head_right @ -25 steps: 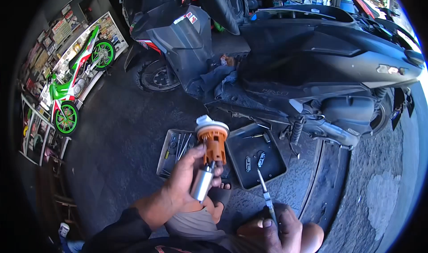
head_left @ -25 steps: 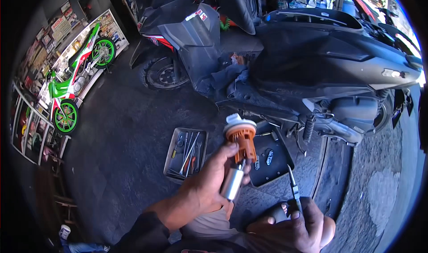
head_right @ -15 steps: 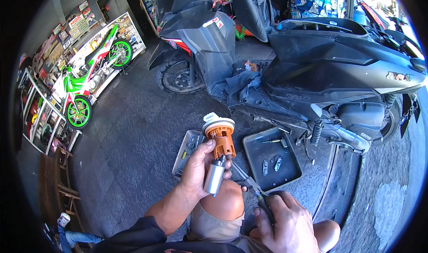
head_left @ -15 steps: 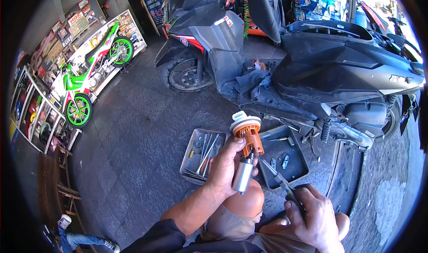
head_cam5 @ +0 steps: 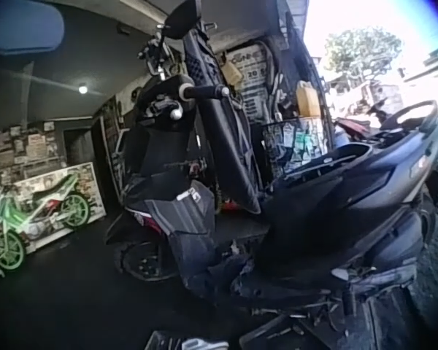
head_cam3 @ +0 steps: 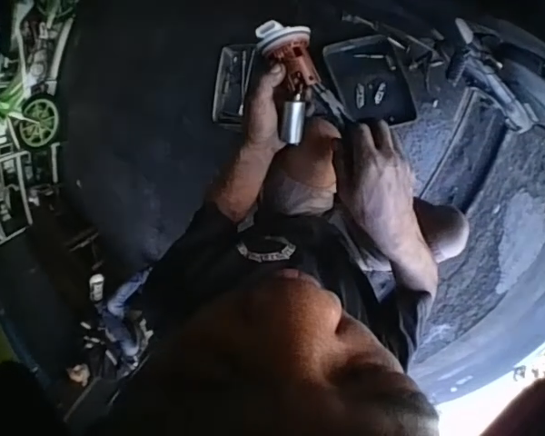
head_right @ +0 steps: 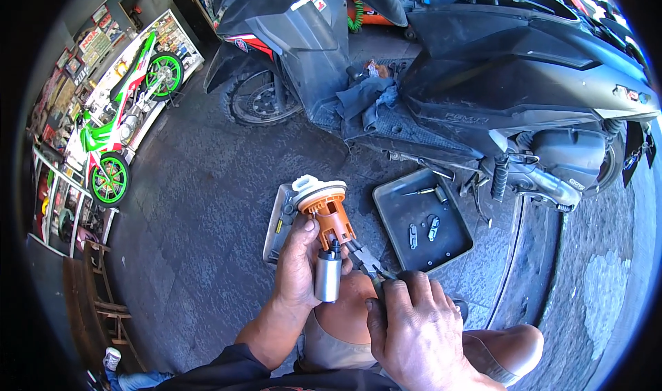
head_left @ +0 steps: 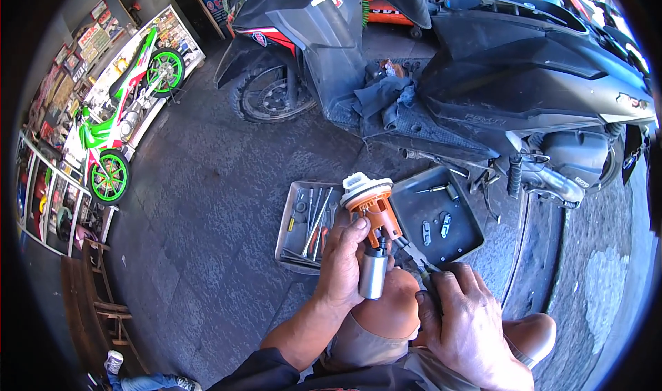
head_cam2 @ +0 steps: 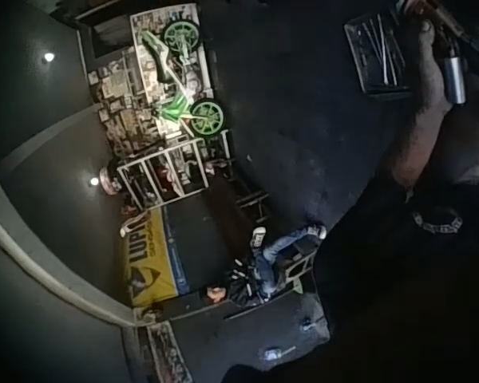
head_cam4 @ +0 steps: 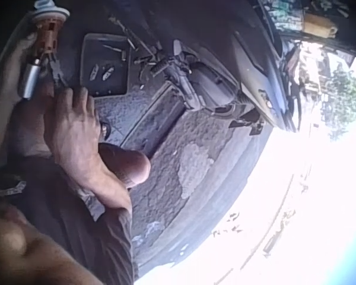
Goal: Repairing or replacing components of a motorcycle fuel pump assembly.
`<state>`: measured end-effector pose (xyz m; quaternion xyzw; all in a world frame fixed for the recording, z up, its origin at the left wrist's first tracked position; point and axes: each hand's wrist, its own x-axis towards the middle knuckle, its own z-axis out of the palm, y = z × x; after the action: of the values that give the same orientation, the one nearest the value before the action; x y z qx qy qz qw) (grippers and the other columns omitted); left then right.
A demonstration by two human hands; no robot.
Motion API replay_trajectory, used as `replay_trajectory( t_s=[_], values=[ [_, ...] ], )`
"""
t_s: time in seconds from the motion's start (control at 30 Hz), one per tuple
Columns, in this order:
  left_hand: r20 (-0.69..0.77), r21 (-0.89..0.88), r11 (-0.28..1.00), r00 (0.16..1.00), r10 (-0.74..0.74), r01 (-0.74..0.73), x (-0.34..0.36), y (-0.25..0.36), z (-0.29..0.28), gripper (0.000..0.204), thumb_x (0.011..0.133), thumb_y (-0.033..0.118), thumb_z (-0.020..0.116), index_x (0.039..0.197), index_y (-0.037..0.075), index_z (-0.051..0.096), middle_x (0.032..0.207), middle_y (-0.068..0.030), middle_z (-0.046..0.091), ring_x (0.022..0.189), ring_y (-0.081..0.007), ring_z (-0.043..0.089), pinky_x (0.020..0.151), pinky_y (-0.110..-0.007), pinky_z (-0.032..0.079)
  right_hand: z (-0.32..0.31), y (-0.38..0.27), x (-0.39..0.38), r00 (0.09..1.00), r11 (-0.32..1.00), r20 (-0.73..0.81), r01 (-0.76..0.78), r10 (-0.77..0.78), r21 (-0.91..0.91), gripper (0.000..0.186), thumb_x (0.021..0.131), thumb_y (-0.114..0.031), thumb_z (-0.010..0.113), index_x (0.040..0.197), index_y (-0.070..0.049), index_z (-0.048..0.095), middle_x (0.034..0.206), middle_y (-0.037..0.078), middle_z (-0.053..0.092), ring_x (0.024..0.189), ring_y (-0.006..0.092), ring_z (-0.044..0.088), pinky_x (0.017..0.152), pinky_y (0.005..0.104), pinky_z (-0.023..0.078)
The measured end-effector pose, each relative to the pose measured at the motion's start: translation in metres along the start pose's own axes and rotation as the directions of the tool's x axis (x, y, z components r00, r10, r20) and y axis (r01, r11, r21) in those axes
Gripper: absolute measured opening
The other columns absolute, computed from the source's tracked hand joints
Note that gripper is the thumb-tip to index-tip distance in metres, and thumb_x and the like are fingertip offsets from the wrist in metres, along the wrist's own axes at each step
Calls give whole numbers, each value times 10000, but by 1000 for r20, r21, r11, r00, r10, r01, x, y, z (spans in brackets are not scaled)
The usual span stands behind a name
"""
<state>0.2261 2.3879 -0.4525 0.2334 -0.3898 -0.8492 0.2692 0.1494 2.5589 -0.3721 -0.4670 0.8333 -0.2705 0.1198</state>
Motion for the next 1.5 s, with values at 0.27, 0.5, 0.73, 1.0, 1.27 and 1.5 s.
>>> replay_trajectory(
  t_s=[0.27,0.5,0.73,1.0,1.27,1.5],
  values=[
    [-57,40,999,998,-13,15,5,-4,-3,433,980,333,499,1343,108,431,990,-90,576,769,-138,632,576,-298,576,10,0,12,997,998,48,-60,62,-24,254,876,-161,650,1010,52,614,955,222,596,851,404,626,723,478,517],
    [-46,92,995,998,36,-31,5,-1,1,424,971,320,530,1327,102,452,985,-79,583,773,-118,638,562,-275,582,14,5,17,997,998,45,-58,57,2,226,868,-140,654,989,48,617,915,215,595,816,396,631,705,470,515],
    [-50,96,992,995,81,-76,4,1,5,435,965,306,522,1336,91,446,971,-82,610,745,-111,651,560,-263,598,9,7,19,998,999,45,-39,37,29,181,848,-124,674,910,32,606,836,186,578,711,381,626,630,461,506],
    [-70,-26,999,997,24,-26,2,-1,-5,437,970,330,476,1333,88,449,1015,-112,597,759,-146,656,579,-313,604,-2,8,19,998,1000,66,-6,4,29,155,824,-113,683,833,21,607,797,172,563,684,367,614,608,455,505],
    [-18,50,990,991,129,-128,1,0,-5,481,971,328,495,1368,71,405,962,-113,620,688,-149,679,535,-302,613,-6,5,12,997,999,62,48,-48,3,146,800,-94,695,864,18,626,827,166,579,711,355,627,623,439,518],
    [69,96,973,977,202,-208,-3,2,-12,458,981,332,491,1332,48,408,877,-104,634,611,-140,683,490,-273,605,0,1,9,993,995,61,99,-98,-2,160,787,-85,703,885,19,630,858,161,584,728,340,632,626,434,528]
  ],
)
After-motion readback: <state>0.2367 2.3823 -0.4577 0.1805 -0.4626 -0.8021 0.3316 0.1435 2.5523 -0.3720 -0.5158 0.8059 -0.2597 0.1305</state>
